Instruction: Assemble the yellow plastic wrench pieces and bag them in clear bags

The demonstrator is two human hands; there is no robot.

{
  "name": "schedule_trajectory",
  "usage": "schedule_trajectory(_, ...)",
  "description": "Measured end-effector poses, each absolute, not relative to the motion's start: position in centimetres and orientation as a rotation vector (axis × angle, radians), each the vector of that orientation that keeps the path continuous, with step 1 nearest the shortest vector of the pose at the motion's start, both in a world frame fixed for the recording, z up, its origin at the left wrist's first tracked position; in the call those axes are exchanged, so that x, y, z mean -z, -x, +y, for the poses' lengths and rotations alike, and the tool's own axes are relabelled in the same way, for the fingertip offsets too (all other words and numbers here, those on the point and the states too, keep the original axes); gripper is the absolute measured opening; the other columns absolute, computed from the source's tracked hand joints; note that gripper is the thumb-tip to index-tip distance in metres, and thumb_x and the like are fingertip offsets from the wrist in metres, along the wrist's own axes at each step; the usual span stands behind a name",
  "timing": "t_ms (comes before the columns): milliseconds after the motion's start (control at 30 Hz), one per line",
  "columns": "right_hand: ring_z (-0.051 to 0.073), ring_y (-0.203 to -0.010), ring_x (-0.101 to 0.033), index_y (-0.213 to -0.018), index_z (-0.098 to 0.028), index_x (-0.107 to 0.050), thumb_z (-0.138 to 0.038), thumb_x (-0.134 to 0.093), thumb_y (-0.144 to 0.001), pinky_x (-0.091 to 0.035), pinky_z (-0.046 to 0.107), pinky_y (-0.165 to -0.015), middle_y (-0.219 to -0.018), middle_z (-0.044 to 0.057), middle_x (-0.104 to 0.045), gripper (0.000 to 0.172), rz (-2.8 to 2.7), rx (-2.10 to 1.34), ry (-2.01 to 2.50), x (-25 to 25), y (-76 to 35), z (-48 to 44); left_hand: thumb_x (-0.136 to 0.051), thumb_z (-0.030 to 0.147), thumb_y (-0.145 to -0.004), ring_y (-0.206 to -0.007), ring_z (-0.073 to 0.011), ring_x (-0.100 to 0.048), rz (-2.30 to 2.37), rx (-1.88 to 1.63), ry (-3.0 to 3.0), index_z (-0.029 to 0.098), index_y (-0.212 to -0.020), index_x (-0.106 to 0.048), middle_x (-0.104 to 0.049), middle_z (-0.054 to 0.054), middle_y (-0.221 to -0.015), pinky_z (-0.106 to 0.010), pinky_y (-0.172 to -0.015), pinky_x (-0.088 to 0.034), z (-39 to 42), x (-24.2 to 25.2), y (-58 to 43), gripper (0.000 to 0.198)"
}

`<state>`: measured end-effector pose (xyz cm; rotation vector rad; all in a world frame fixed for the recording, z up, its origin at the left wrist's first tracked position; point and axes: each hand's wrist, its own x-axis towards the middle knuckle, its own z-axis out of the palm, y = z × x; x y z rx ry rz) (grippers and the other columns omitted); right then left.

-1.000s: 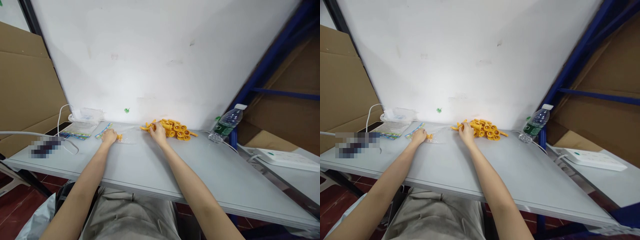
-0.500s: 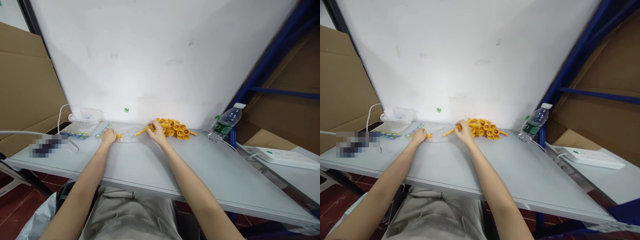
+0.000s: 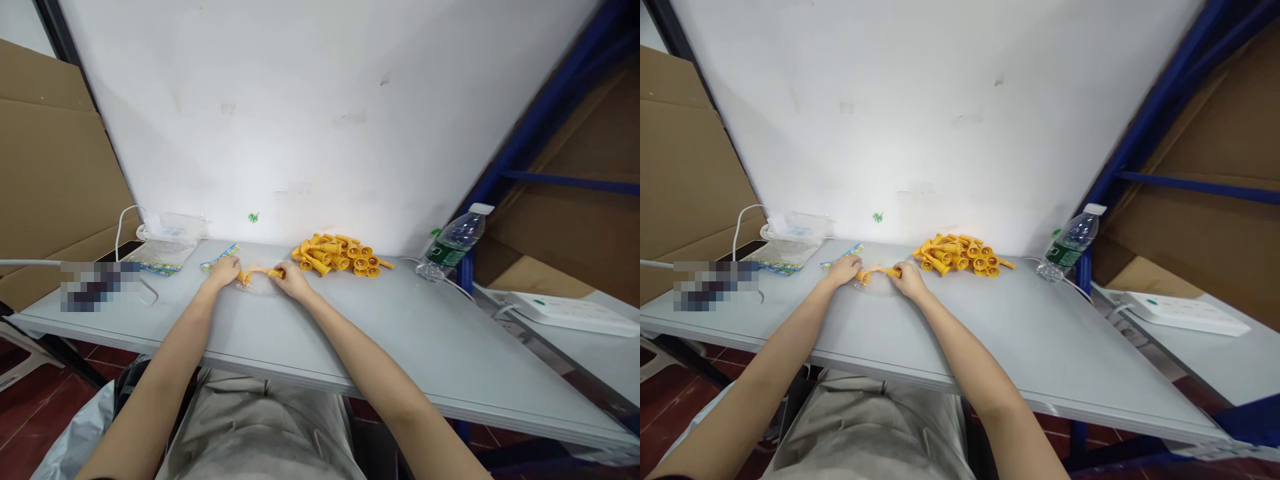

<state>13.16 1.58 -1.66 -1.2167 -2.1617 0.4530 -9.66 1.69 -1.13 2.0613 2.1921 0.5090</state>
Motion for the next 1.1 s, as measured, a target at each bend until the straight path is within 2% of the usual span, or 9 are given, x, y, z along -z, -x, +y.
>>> schedule_trajectory(100, 0.023, -0.095, -0.062, -0.098, -0.013, -0.067, -0.017, -0.06, -0.082, -0.045, 0.032, -0.085, -0.099, 0.012, -0.069, 0.019, -2.144, -0.395, 1.288, 1.8, -12.8, 1.6, -0.039, 0.022, -0.088, -0.131, -0.022, -0.048, 2.088, -0.444, -2.165, 0.021, -0.114, -0.067, -0.057, -0.006, -0.137, -0.036, -0.111, -0.033, 1.6, 1.2, 9.1, 0.038)
schedule_trajectory(300, 0.025, -0.104, -0.062, -0.108, -0.013, -0.068, -0.023, -0.059, -0.085, -0.045, 0.035, -0.092, -0.107, 0.014, -0.069, 0.026, -2.143, -0.376, 1.301, 2.0, -12.6, 2.0, -0.034, 0.026, -0.092, -0.14, -0.0181, -0.037, 1.881, -0.372, -2.228, 0.015, -0.133, -0.054, -0.043, -0.01, -0.149, -0.031, -0.116, -0.023, 1.3, 1.0, 8.0, 0.047)
schedule_trajectory(400, 0.025, -0.106, -0.061, -0.115, -0.013, -0.065, -0.027, -0.066, -0.081, -0.045, 0.035, -0.094, -0.115, 0.015, -0.066, 0.037, -2.197, -0.412, 1.234, 1.6, -13.6, 2.3, -0.031, 0.027, -0.092, -0.142, -0.0183, -0.034, 1.932, -0.403, -2.171, 0.013, -0.137, -0.05, -0.04, -0.01, -0.151, -0.03, -0.117, -0.021, 1.3, 1.0, 8.1, 0.05)
schedule_trajectory(500, 0.025, -0.104, -0.062, -0.117, -0.013, -0.064, -0.023, -0.07, -0.076, -0.045, 0.034, -0.093, -0.116, 0.014, -0.066, 0.043, -2.275, -0.407, 1.205, 1.1, -14.7, 2.4, -0.03, 0.023, -0.092, -0.142, -0.0194, -0.034, 2.04, -0.465, -2.058, 0.011, -0.14, -0.046, -0.039, -0.01, -0.151, -0.031, -0.117, -0.023, 1.4, 1.2, 8.4, 0.053)
schedule_trajectory(633, 0.021, -0.092, -0.065, -0.112, -0.013, -0.067, -0.019, -0.066, -0.08, -0.047, 0.029, -0.085, -0.101, 0.01, -0.071, 0.032, -2.329, -0.445, 1.236, 0.8, -14.8, 2.7, -0.026, 0.022, -0.091, -0.139, -0.0209, -0.038, 2.029, -0.52, -1.933, 0.009, -0.141, -0.045, -0.04, -0.01, -0.151, -0.031, -0.115, -0.029, 1.7, 1.5, 8.9, 0.055)
schedule_trajectory(700, 0.02, -0.09, -0.066, -0.113, -0.012, -0.067, -0.019, -0.067, -0.08, -0.047, 0.028, -0.084, -0.098, 0.01, -0.072, 0.033, -2.324, -0.455, 1.245, 0.8, -14.3, 2.9, -0.027, 0.023, -0.091, -0.138, -0.0226, -0.04, 2.009, -0.552, -1.908, 0.009, -0.14, -0.046, -0.042, -0.01, -0.15, -0.033, -0.114, -0.032, 1.9, 1.6, 9.0, 0.055)
schedule_trajectory(867, 0.021, -0.091, -0.067, -0.115, -0.013, -0.067, -0.018, -0.07, -0.078, -0.048, 0.029, -0.083, -0.1, 0.011, -0.073, 0.037, -2.25, -0.444, 1.291, 1.1, -12.6, 4.0, -0.028, 0.023, -0.09, -0.135, -0.024, -0.044, 1.946, -0.637, -1.937, 0.013, -0.136, -0.051, -0.049, -0.008, -0.145, -0.036, -0.114, -0.033, 2.1, 1.9, 9.1, 0.053)
schedule_trajectory(1100, 0.02, -0.093, -0.067, -0.112, -0.012, -0.067, -0.016, -0.071, -0.077, -0.05, 0.029, -0.085, -0.103, 0.011, -0.072, 0.036, -2.117, -0.535, 1.322, 1.7, -11.0, 5.2, -0.035, 0.028, -0.089, -0.135, -0.021, -0.045, 1.865, -0.846, -1.953, 0.019, -0.129, -0.059, -0.055, -0.004, -0.14, -0.033, -0.114, -0.032, 2.8, 2.7, 9.5, 0.048)
